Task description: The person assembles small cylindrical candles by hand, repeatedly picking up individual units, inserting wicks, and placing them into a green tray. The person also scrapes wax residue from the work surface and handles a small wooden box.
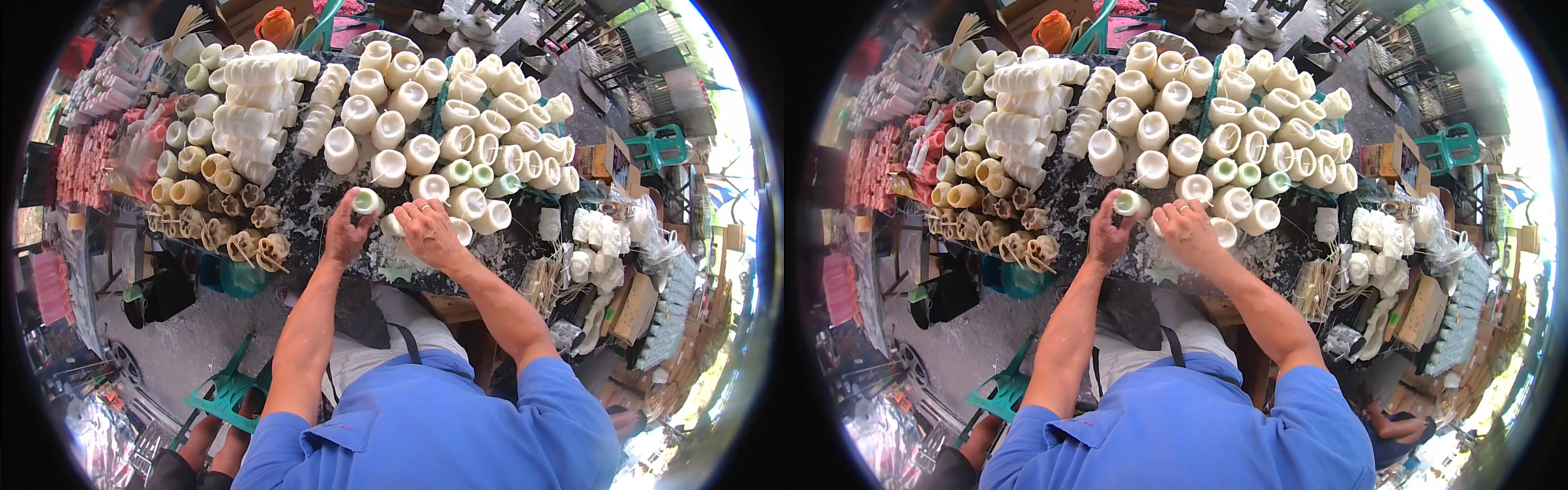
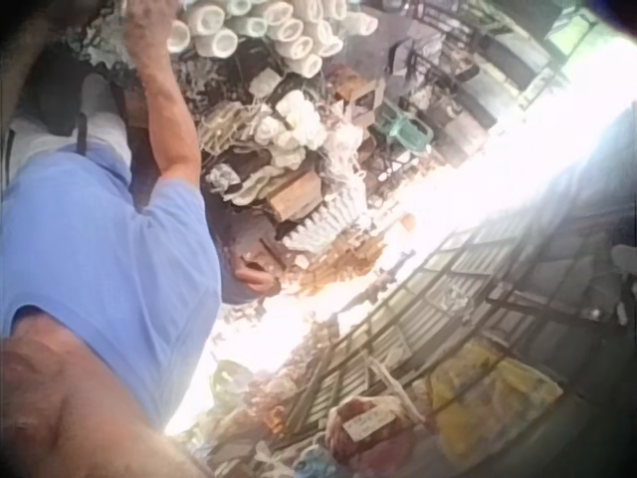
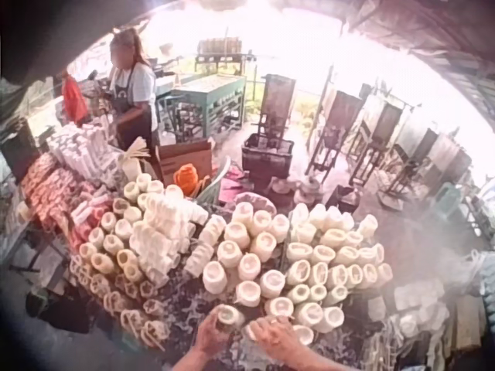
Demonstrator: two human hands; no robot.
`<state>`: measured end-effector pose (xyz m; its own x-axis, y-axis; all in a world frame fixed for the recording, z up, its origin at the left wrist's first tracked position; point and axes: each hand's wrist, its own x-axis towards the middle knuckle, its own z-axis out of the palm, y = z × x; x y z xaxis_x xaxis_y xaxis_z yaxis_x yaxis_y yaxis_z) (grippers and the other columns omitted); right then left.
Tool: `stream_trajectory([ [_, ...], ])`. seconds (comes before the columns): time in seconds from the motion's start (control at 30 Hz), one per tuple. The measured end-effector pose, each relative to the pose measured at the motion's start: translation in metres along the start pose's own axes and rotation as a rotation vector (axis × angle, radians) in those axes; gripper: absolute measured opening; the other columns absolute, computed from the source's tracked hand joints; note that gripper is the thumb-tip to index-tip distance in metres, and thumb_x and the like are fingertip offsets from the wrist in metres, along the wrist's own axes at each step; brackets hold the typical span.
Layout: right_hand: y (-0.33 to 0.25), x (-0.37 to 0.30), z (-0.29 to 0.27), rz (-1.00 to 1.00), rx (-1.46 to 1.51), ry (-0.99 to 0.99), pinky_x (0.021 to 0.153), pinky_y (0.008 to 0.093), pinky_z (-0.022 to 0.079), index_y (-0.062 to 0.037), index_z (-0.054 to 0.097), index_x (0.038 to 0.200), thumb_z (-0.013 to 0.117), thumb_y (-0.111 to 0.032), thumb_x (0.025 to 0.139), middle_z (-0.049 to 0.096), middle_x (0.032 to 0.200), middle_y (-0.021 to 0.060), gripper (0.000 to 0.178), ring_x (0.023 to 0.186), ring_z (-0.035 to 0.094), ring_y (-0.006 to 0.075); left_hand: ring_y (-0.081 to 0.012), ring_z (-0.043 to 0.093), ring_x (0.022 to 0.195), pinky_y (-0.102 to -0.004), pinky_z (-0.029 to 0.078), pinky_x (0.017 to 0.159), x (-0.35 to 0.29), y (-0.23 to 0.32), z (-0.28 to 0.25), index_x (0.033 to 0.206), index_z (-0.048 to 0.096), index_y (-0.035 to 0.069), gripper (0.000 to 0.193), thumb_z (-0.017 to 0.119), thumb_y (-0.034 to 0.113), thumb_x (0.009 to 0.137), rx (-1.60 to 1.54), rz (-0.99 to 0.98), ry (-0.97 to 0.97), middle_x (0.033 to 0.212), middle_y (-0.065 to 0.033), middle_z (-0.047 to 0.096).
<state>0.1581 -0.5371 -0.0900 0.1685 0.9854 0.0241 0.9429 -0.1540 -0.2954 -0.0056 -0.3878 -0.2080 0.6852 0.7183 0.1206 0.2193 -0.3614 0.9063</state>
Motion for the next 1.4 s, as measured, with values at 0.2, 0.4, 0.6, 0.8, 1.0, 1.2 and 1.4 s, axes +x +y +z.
stream_trajectory([
  [0.2, -0.010, -0.003, -0.036, 0.207, 0.299, 0.097, 0.096, 0.0481, 0.057, -0.0012, 0.065, 0.125, 0.088, -0.011, 0.079, 0.071, 0.121, 0.0186, 0.053, 0.114, 0.070, 0.0398, -0.0172, 0.070, 0.116, -0.0358, 0.062, 0.097, 0.001, -0.007, -0.024, 0.152, 0.053, 0.003, 0.047, 0.068, 0.019, 0.111, -0.747, -0.324, 0.443, 0.132, -0.0083, 0.070],
  [0.4, -0.024, -0.026, -0.079, 0.346, 0.382, 0.189, 0.101, 0.0431, 0.059, -0.0005, 0.069, 0.126, 0.090, -0.011, 0.077, 0.076, 0.122, 0.0201, 0.055, 0.114, 0.074, 0.0352, -0.0303, 0.067, 0.130, -0.0530, 0.055, 0.110, -0.046, 0.045, -0.054, 0.151, 0.054, 0.008, 0.044, 0.058, 0.032, 0.115, -1.517, -0.532, 0.372, 0.141, -0.0114, 0.069],
  [0.6, -0.073, -0.026, -0.111, 0.561, 0.807, -0.003, 0.090, 0.0339, 0.059, -0.0032, 0.067, 0.124, 0.097, -0.015, 0.075, 0.079, 0.109, 0.0099, 0.058, 0.101, 0.075, 0.0172, -0.0322, 0.069, 0.128, -0.0501, 0.056, 0.113, -0.139, 0.060, -0.135, 0.153, 0.051, 0.003, 0.061, 0.078, 0.021, 0.101, -1.570, -0.541, 0.366, 0.138, -0.0155, 0.069],
  [0.8, -0.192, 0.018, -0.010, 0.329, 0.726, -0.530, 0.093, 0.0375, 0.060, -0.0001, 0.066, 0.130, 0.094, -0.018, 0.080, 0.076, 0.117, 0.0159, 0.060, 0.106, 0.074, 0.0249, -0.0254, 0.074, 0.115, -0.0477, 0.065, 0.097, -0.270, -0.023, -0.217, 0.147, 0.058, 0.007, 0.052, 0.078, 0.017, 0.100, -1.199, -0.677, 0.759, 0.125, -0.0096, 0.072],
  [1.0, -0.319, 0.086, 0.200, -0.022, 0.494, -0.630, 0.100, 0.0490, 0.057, -0.0028, 0.067, 0.135, 0.086, -0.022, 0.082, 0.072, 0.127, 0.0243, 0.060, 0.115, 0.071, 0.0445, -0.0216, 0.075, 0.106, -0.0423, 0.069, 0.082, -0.350, -0.173, -0.283, 0.147, 0.056, 0.009, 0.055, 0.080, 0.021, 0.099, -0.928, -0.918, 1.049, 0.119, -0.0063, 0.070],
  [1.2, -0.433, 0.200, 0.401, 0.110, 0.548, -0.526, 0.101, 0.0480, 0.056, 0.0001, 0.068, 0.129, 0.088, -0.018, 0.081, 0.073, 0.124, 0.0252, 0.056, 0.117, 0.070, 0.0437, -0.0263, 0.074, 0.112, -0.0403, 0.059, 0.097, -0.348, -0.361, -0.372, 0.148, 0.058, 0.002, 0.071, 0.090, 0.022, 0.088, -0.266, -0.935, 1.143, 0.125, -0.0160, 0.075],
  [1.4, -0.515, 0.327, 0.607, -0.253, 0.493, -0.310, 0.094, 0.0529, 0.056, -0.0042, 0.063, 0.126, 0.088, -0.013, 0.079, 0.070, 0.118, 0.0229, 0.053, 0.111, 0.068, 0.0463, -0.0418, 0.074, 0.115, -0.0486, 0.058, 0.098, -0.305, -0.541, -0.453, 0.145, 0.060, 0.009, 0.070, 0.089, 0.023, 0.082, 0.065, -0.873, 0.970, 0.121, -0.0237, 0.076],
])
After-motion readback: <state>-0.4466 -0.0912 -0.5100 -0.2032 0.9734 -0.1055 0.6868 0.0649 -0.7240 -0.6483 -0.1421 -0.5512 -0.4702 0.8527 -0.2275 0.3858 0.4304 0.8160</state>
